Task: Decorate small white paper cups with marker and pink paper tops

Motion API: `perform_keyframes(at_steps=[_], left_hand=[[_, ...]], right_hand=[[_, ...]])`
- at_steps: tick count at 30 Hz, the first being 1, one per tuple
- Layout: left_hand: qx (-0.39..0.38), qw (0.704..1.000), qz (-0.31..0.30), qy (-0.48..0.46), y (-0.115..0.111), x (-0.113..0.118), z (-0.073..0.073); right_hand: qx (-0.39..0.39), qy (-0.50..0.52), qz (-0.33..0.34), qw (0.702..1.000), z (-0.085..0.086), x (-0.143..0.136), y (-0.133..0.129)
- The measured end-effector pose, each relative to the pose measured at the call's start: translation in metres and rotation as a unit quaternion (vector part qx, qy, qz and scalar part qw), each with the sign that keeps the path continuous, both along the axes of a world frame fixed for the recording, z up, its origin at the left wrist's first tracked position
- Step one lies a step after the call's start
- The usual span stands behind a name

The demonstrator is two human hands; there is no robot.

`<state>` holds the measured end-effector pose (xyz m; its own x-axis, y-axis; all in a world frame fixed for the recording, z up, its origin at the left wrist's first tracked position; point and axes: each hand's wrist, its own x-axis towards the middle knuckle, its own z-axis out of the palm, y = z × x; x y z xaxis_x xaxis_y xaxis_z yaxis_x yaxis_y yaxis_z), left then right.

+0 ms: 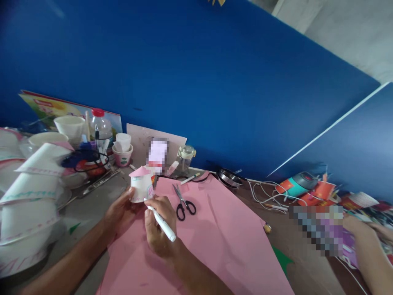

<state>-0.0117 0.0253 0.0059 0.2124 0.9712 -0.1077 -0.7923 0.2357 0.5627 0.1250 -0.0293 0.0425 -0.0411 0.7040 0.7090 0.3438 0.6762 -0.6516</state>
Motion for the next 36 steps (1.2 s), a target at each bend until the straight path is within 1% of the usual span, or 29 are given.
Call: perform_keyframes(at_steps=[5, 20, 25, 36], left_hand=[[-0.002, 1.000, -0.004, 0.011, 0.0002, -0.0002, -0.0005], [0.009, 1.000, -0.006, -0.007, 0.0001, 0.0001, -0.0006], [0.014, 1.000, -0.009, -0.012, -0.0004, -0.0003, -0.0009], [0.016, 1.000, -0.007, -0.011, -0.0010, 0.0008, 0.0021]], right_hand=[[-0.004, -0.006, -0.004, 1.000, -0.0014, 0.0003, 0.0003], [-0.004, -0.023, -0.011, 1.000, -0.0008, 0.0015, -0.0004], [-0.004, -0.015, -0.004, 1.000, -0.0017, 0.0013, -0.0004], [0.010, -0.013, -0.005, 1.000, -0.0043, 0.0005, 0.0011]])
